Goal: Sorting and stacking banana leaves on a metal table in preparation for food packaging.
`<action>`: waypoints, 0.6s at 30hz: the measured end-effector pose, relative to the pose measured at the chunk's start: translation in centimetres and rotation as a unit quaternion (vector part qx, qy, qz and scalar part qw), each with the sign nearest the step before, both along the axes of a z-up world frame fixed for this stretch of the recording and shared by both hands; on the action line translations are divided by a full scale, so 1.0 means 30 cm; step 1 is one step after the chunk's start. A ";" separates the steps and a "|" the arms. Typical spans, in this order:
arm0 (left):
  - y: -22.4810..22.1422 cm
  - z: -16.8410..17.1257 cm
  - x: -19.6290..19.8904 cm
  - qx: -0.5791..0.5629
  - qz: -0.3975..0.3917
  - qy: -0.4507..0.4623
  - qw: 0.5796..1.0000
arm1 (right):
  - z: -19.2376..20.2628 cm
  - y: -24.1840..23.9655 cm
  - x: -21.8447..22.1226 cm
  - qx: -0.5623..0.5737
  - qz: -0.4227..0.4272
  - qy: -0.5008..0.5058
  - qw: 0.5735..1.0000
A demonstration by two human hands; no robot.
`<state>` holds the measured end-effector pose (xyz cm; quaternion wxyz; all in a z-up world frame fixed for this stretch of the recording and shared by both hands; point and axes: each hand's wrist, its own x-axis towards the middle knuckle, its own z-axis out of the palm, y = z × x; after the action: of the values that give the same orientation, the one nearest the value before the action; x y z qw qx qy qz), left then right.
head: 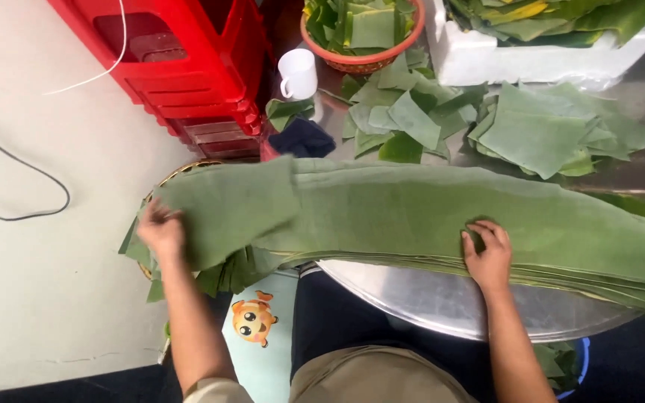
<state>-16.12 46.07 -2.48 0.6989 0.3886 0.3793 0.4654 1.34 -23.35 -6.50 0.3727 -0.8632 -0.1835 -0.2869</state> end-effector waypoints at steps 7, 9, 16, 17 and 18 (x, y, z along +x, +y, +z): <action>0.149 -0.179 -0.284 0.110 0.186 0.361 0.907 | -0.007 -0.004 0.003 -0.010 0.005 -0.025 1.000; 0.123 -0.253 -0.341 0.099 0.204 0.377 0.898 | -0.006 -0.001 -0.002 -0.011 0.004 -0.016 1.000; 0.040 -0.344 -0.380 0.042 0.196 0.417 0.887 | -0.004 -0.008 -0.009 -0.021 0.004 -0.008 1.000; 0.035 -0.354 -0.388 0.041 0.197 0.417 0.886 | -0.004 -0.002 -0.009 -0.022 0.006 -0.008 1.000; 0.027 -0.364 -0.391 0.058 0.178 0.421 0.887 | -0.001 0.000 -0.011 -0.020 0.002 -0.008 1.000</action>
<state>-27.84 46.89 -13.41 0.3551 0.5141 0.6729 0.3959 1.01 -23.36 -6.54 0.3543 -0.8680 -0.1938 -0.2890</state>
